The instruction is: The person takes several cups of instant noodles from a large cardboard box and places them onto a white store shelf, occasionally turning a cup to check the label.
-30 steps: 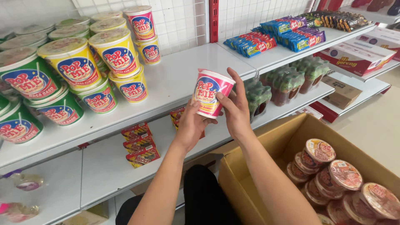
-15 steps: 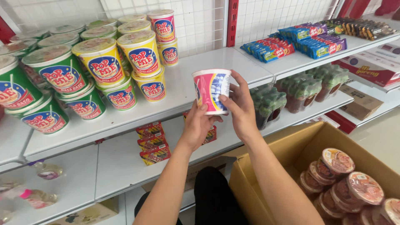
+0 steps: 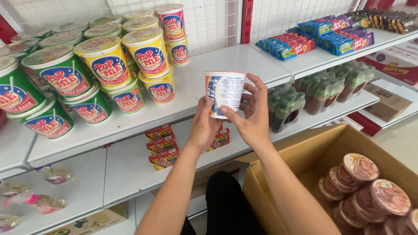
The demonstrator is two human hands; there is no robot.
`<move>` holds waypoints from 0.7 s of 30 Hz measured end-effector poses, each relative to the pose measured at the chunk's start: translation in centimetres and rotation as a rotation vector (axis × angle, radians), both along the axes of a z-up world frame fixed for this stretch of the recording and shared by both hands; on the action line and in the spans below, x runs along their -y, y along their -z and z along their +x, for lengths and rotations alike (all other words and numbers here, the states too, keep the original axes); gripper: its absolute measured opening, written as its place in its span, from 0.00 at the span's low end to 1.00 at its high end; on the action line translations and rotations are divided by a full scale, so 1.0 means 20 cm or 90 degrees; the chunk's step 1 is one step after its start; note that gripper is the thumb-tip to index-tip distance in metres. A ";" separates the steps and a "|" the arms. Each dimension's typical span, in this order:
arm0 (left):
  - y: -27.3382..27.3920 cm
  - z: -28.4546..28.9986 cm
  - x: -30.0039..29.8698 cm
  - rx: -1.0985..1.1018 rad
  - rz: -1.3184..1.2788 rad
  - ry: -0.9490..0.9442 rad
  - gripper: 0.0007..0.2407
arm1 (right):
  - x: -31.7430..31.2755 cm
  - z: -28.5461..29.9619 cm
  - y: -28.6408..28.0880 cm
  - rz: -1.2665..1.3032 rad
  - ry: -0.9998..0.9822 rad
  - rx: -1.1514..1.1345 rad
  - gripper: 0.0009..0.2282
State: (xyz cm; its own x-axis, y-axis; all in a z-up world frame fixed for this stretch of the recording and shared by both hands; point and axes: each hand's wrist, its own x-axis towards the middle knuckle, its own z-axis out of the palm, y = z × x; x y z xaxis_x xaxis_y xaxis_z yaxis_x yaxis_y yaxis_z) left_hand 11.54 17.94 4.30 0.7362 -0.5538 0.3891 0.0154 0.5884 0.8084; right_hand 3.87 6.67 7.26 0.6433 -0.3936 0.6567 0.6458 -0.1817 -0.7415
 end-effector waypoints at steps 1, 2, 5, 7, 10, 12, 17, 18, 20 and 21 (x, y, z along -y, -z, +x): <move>-0.03 -0.02 0.00 -0.027 -0.008 0.028 0.20 | 0.00 -0.01 0.00 -0.015 -0.005 0.005 0.43; -0.05 -0.04 0.00 -0.054 -0.017 0.056 0.20 | 0.01 -0.01 -0.01 -0.031 -0.010 0.011 0.43; -0.13 -0.07 -0.02 -0.054 0.006 0.089 0.24 | 0.03 -0.03 0.00 -0.097 0.008 0.000 0.46; -0.17 -0.10 -0.01 -0.067 0.005 0.092 0.25 | 0.01 -0.08 -0.03 -0.122 0.036 -0.003 0.46; -0.23 -0.14 0.01 -0.092 0.013 0.082 0.26 | 0.01 -0.12 -0.07 -0.164 0.091 -0.007 0.45; -0.24 -0.15 0.02 -0.104 0.019 0.070 0.26 | 0.02 -0.12 -0.07 -0.186 0.117 -0.008 0.44; -0.18 -0.08 0.03 -0.154 0.010 0.166 0.29 | 0.05 -0.12 -0.07 -0.211 0.181 -0.015 0.39; -0.19 -0.09 0.02 -0.154 0.008 0.163 0.29 | 0.04 -0.13 -0.08 -0.212 0.179 -0.014 0.39; -0.19 -0.10 0.02 -0.170 0.005 0.184 0.30 | 0.04 -0.14 -0.10 -0.216 0.195 -0.013 0.38; -0.21 -0.10 0.01 -0.171 0.004 0.183 0.30 | 0.04 -0.14 -0.09 -0.216 0.194 -0.013 0.38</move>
State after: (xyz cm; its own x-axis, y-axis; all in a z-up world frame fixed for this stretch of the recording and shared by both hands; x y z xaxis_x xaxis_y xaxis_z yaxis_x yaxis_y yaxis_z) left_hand 9.56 17.71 8.51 0.6253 -0.7546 0.1992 0.3908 0.5237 0.7570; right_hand 1.10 5.89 9.13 0.5458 -0.3316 0.7695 0.5110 -0.5961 -0.6193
